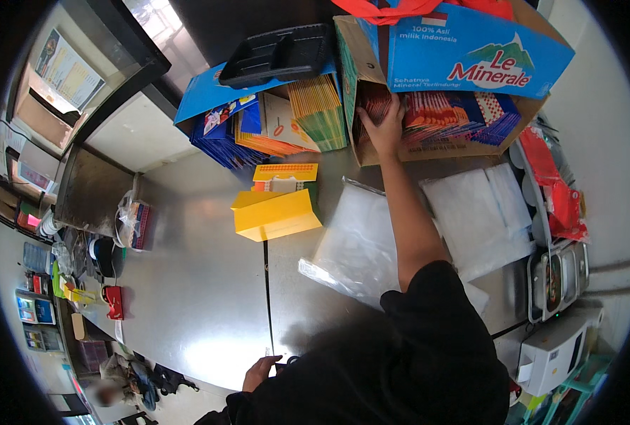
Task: The person folds flat-packed red and white food containers into shape on a stainless steel counter. They then put on a disposable glove and open a cooler to retrieve white round food items, placing them into a plastic bag.
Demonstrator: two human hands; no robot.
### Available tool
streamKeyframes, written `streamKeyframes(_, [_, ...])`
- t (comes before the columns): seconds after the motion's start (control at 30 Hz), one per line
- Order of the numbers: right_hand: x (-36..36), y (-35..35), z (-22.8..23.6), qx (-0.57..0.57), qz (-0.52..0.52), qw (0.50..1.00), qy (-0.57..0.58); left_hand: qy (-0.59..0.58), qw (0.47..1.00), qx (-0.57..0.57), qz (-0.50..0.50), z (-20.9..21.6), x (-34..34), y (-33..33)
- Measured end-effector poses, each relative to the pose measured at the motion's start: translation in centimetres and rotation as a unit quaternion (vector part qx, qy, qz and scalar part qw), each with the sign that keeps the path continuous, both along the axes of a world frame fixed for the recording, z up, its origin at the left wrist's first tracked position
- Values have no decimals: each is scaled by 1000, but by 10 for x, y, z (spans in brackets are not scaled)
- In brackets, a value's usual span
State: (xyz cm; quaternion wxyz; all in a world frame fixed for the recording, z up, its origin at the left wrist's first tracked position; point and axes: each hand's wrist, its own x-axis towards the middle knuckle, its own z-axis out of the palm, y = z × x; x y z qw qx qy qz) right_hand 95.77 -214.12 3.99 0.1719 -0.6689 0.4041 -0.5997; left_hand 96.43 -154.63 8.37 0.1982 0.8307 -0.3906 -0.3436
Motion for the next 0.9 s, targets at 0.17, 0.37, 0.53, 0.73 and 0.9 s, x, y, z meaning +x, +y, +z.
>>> streamKeyframes(0.17, [1,-1,0,40,5,999,-5,-15,1000,15,-22,3,2,-6])
streamKeyframes(0.37, [3,-1,2,13,-4,999,-36,-27,999,-7,-45,4,4,-8])
streamKeyframes(0.53, [3,-5,0,29,16,998,-49,-19,999,-6,-39,2,3,-7])
streamKeyframes(0.73, [2,-11,-7,22,39,995,-85,-21,999,-3,-42,4,4,-10])
streamKeyframes(0.9, [3,-16,-13,12,56,993,-105,-31,999,10,-29,6,2,-13])
